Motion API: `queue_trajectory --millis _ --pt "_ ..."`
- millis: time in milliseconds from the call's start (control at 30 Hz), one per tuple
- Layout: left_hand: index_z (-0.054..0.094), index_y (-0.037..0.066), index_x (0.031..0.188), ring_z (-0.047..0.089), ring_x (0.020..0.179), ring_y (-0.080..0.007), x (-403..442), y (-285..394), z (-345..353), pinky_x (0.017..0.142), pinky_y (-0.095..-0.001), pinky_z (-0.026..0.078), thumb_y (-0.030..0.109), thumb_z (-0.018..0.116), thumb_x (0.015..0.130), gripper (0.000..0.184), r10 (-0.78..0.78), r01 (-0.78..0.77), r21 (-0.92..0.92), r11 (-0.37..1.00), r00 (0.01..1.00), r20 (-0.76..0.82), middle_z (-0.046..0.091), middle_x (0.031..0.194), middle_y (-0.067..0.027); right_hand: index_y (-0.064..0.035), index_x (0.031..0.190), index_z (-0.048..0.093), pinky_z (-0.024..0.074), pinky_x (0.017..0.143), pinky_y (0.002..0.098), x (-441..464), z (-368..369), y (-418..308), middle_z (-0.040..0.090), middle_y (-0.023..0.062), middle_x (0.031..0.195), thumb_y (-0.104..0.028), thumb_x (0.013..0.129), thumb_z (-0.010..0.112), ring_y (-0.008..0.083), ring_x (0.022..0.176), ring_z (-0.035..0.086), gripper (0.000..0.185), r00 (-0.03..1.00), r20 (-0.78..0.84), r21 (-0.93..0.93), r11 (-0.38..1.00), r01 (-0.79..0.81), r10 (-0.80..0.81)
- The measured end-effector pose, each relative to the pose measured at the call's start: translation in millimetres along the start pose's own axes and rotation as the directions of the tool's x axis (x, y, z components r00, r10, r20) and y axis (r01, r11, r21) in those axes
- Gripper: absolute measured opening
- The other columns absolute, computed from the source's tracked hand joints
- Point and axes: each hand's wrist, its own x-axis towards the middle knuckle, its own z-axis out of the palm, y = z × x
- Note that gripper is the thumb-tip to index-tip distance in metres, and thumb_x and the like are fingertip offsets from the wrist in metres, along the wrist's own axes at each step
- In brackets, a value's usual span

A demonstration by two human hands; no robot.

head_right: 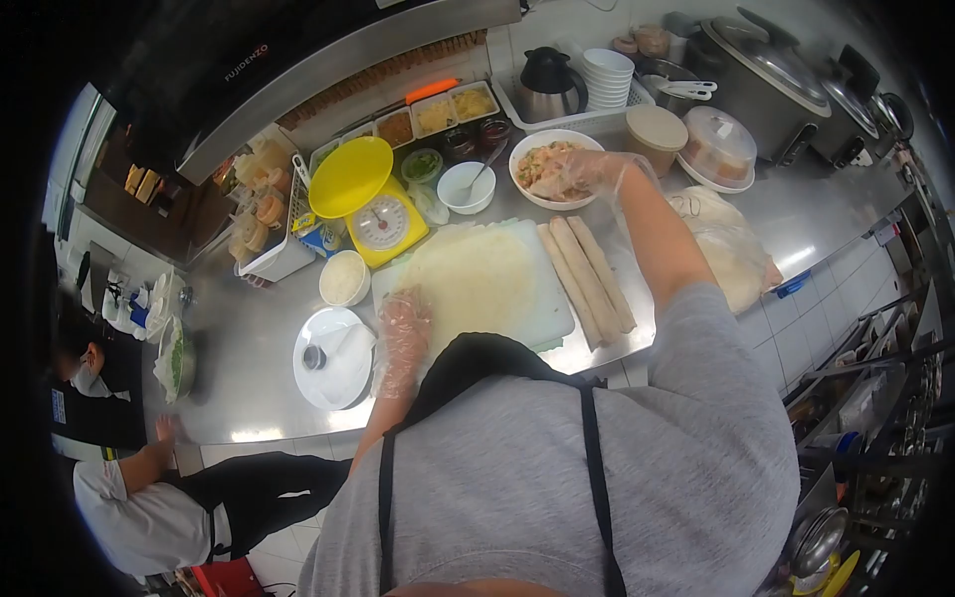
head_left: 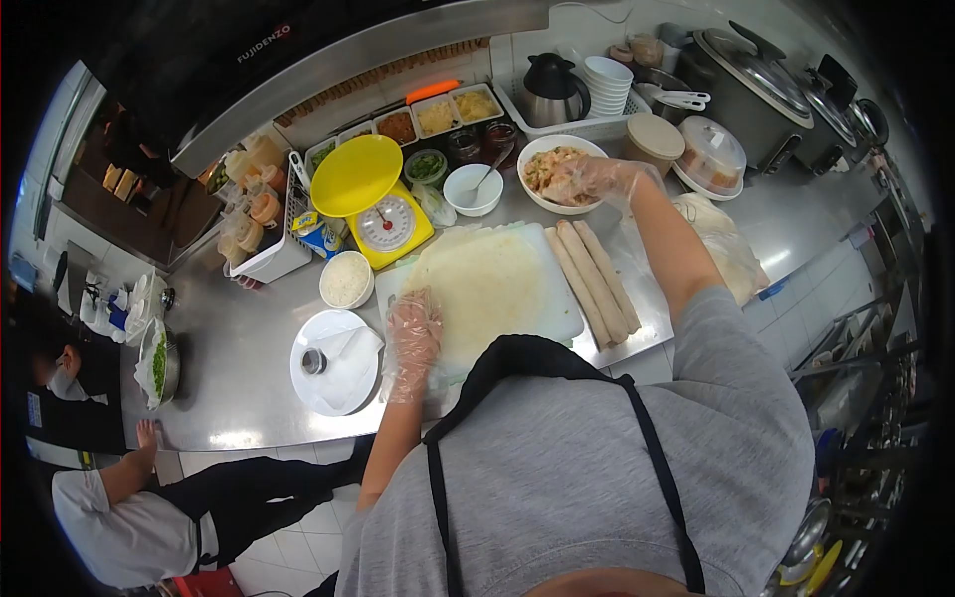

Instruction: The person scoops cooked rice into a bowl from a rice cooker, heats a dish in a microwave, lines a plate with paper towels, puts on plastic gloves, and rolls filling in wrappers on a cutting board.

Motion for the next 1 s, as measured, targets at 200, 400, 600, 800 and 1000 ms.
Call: queue_trajectory --millis 200,400,600,800,1000 --pt "0.050 0.008 0.123 0.046 0.106 -0.0352 0 1 5 0.092 -0.0485 0.034 0.023 0.060 0.072 0.054 -0.008 0.009 0.020 1.000 0.999 -0.041 0.052 0.113 -0.0175 -0.0134 0.108 0.054 0.0453 0.072 0.0233 -23 -23 0 0.056 -0.0039 0.094 -0.033 0.079 0.069 0.0073 0.084 0.053 0.038 0.979 -0.198 0.795 0.593 0.131 0.051" --pt "0.052 0.009 0.121 0.048 0.105 -0.0341 -1 1 2 0.091 -0.0485 0.035 0.023 0.059 0.075 0.049 -0.020 0.021 0.032 0.999 1.000 -0.021 0.054 0.113 -0.0168 -0.0144 0.112 0.052 0.0482 0.082 0.0283 -5 -28 -19 0.058 -0.0013 0.105 -0.030 0.083 0.065 0.0089 0.097 0.056 0.035 0.952 -0.302 0.872 0.417 0.256 0.046" --pt "0.054 0.008 0.119 0.050 0.103 -0.0339 3 9 -7 0.093 -0.0489 0.035 0.022 0.059 0.076 0.045 -0.033 0.033 -0.006 0.999 0.999 -0.038 0.056 0.112 -0.0156 -0.0105 0.125 0.048 0.0478 0.090 0.0321 26 -25 -178 0.054 0.0065 0.117 -0.021 0.086 0.061 0.0182 0.104 0.056 0.043 0.927 -0.282 0.822 0.436 0.365 -0.245" --pt "0.055 0.009 0.116 0.050 0.101 -0.0340 2 8 -8 0.093 -0.0493 0.034 0.021 0.059 0.074 0.044 -0.028 0.021 -0.079 0.997 0.996 -0.084 0.057 0.109 -0.0155 -0.0090 0.124 0.051 0.0436 0.092 0.0296 123 0 -262 0.058 0.0093 0.116 -0.029 0.087 0.058 0.0212 0.101 0.057 0.042 0.724 -0.072 -0.188 0.722 0.666 -0.686" --pt "0.051 0.008 0.119 0.046 0.106 -0.0348 -4 2 1 0.091 -0.0491 0.034 0.021 0.060 0.071 0.050 -0.087 0.089 -0.083 0.993 0.996 0.018 0.051 0.115 -0.0173 -0.0240 0.142 0.025 0.0336 0.102 0.0402 120 5 -308 0.045 0.0161 0.134 -0.055 0.089 0.037 0.0301 0.119 0.047 0.062 0.851 0.017 -0.218 0.828 0.516 -0.525"
